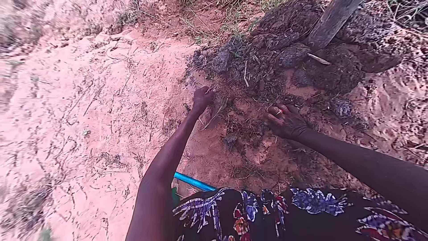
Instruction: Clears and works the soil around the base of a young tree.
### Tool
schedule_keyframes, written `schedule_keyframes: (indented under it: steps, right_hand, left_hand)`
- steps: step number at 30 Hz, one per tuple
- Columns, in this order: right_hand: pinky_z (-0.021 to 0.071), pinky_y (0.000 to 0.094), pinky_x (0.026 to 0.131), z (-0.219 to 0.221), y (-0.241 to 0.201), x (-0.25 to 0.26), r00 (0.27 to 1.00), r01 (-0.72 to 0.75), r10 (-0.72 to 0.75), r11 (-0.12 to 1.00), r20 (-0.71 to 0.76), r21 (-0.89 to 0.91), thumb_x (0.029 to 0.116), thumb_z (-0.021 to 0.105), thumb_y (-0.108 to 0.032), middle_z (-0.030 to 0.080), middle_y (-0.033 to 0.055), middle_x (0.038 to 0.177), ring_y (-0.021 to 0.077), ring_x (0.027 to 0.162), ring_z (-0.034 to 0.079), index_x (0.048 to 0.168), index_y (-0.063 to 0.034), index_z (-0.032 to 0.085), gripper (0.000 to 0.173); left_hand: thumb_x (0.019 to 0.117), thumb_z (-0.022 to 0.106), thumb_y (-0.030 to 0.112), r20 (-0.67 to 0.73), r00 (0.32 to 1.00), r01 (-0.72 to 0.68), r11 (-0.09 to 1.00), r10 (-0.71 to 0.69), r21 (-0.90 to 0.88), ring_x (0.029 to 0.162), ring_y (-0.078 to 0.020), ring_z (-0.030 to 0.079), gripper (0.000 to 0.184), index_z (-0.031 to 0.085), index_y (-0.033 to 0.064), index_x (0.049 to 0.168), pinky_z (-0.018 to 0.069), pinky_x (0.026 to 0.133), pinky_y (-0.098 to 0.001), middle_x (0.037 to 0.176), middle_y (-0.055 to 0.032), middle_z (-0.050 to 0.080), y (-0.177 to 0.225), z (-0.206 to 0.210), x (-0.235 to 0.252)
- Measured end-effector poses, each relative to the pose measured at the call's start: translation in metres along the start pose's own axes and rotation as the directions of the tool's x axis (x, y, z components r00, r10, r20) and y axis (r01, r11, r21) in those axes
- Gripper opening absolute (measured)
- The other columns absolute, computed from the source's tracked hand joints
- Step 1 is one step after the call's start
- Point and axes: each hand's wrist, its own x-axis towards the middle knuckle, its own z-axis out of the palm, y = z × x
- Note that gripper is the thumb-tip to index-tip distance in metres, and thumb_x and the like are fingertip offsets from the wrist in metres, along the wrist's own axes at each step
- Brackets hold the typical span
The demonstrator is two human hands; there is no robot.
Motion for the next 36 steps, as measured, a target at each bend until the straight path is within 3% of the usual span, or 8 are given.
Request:
schedule_keyframes:
  steps: [3, 11, 17, 22, 27, 29, 33, 36]
  right_hand:
    - [0.0493, 0.0592, 0.084, -0.001, -0.001, 0.002, 1.000, 0.015, -0.015, 1.000, -0.024, 0.011, 0.1014, 0.050, -0.034, 0.066, 0.0206, 0.115, 0.0458, 0.113, 0.062, 0.115, -0.0078, 0.070, 0.035]
    - [0.0484, 0.0621, 0.087, 0.002, 0.003, 0.002, 0.999, 0.022, -0.021, 0.999, -0.025, 0.042, 0.1038, 0.045, -0.035, 0.067, 0.0221, 0.118, 0.0471, 0.118, 0.061, 0.117, -0.0064, 0.068, 0.039]
    - [0.0447, 0.0640, 0.098, -0.002, 0.001, 0.003, 0.996, -0.041, 0.037, 0.998, 0.079, 0.047, 0.1031, 0.051, -0.034, 0.065, 0.0225, 0.127, 0.0475, 0.128, 0.056, 0.123, -0.0068, 0.068, 0.038]
    - [0.0335, 0.0688, 0.109, -0.018, -0.029, 0.010, 0.956, -0.281, 0.266, 0.952, 0.120, 0.123, 0.1023, 0.058, -0.036, 0.062, 0.0224, 0.139, 0.0471, 0.140, 0.046, 0.133, -0.0094, 0.067, 0.042]
    - [0.0394, 0.0702, 0.102, -0.034, -0.072, 0.025, 0.938, -0.282, 0.318, 0.933, -0.142, 0.225, 0.0999, 0.064, -0.030, 0.065, 0.0245, 0.132, 0.0511, 0.129, 0.056, 0.128, -0.0112, 0.070, 0.034]
    - [0.0437, 0.0641, 0.106, -0.051, -0.091, 0.037, 0.873, -0.461, 0.477, 0.731, 0.107, 0.503, 0.1071, 0.056, -0.033, 0.058, 0.0280, 0.141, 0.0473, 0.130, 0.056, 0.140, -0.0019, 0.058, 0.046]
    - [0.0497, 0.0471, 0.100, -0.081, -0.130, 0.064, 0.615, -0.566, 0.630, -0.067, 0.475, 0.822, 0.1108, 0.049, -0.031, 0.060, 0.0280, 0.130, 0.0316, 0.117, 0.062, 0.139, 0.0083, 0.050, 0.048]
    - [0.0515, 0.0424, 0.093, -0.080, -0.127, 0.062, 0.534, -0.520, 0.738, -0.100, 0.414, 0.849, 0.1115, 0.046, -0.024, 0.060, 0.0256, 0.122, 0.0256, 0.105, 0.062, 0.135, 0.0111, 0.051, 0.043]
  left_hand:
    - [0.1023, 0.063, 0.018, 0.037, 0.996, -0.070, 0.979, 0.079, -0.189, 0.065, -0.0091, 0.055, 0.022, 0.066, -0.0034, 0.104, 0.0499, 0.064, -0.0295, 0.081, -0.0066, 0.062, 0.031, -0.016, -0.029]
    - [0.1052, 0.048, 0.002, 0.138, 0.977, 0.190, 0.958, -0.163, -0.213, 0.061, -0.0087, 0.060, 0.025, 0.047, -0.0015, 0.130, 0.0502, 0.058, -0.0240, 0.094, -0.0106, 0.068, 0.052, -0.056, -0.086]
    - [0.1040, 0.060, 0.016, 0.183, 0.980, 0.026, 0.963, -0.077, 0.269, 0.124, -0.0450, 0.060, 0.044, 0.054, -0.0084, 0.139, 0.0432, 0.110, -0.0579, 0.131, -0.0332, 0.061, 0.017, -0.002, -0.095]
    - [0.1033, 0.057, 0.017, 0.149, 0.980, 0.041, 0.861, -0.134, 0.506, 0.129, -0.0465, 0.056, 0.044, 0.051, -0.0017, 0.142, 0.0469, 0.105, -0.0622, 0.140, -0.0300, 0.054, 0.008, 0.036, -0.093]
    - [0.1038, 0.061, 0.017, 0.170, 0.984, -0.089, 0.980, 0.058, 0.179, 0.126, -0.0442, 0.059, 0.042, 0.056, -0.0096, 0.136, 0.0424, 0.111, -0.0560, 0.130, -0.0326, 0.062, 0.049, 0.013, -0.107]
    - [0.1014, 0.064, 0.014, 0.174, 0.978, -0.130, 0.990, 0.119, 0.052, 0.118, -0.0405, 0.064, 0.040, 0.058, -0.0085, 0.133, 0.0472, 0.105, -0.0547, 0.125, -0.0301, 0.065, 0.071, 0.015, -0.126]
    - [0.0990, 0.067, 0.015, 0.301, 0.936, -0.204, 0.978, 0.183, 0.038, 0.116, -0.0373, 0.064, 0.037, 0.062, -0.0073, 0.128, 0.0483, 0.104, -0.0531, 0.121, -0.0277, 0.067, 0.106, 0.026, -0.158]
    - [0.1026, 0.058, 0.011, 0.374, 0.915, -0.166, 0.986, 0.151, 0.007, 0.129, -0.0363, 0.058, 0.037, 0.059, -0.0102, 0.132, 0.0410, 0.113, -0.0476, 0.133, -0.0298, 0.061, 0.126, 0.027, -0.164]
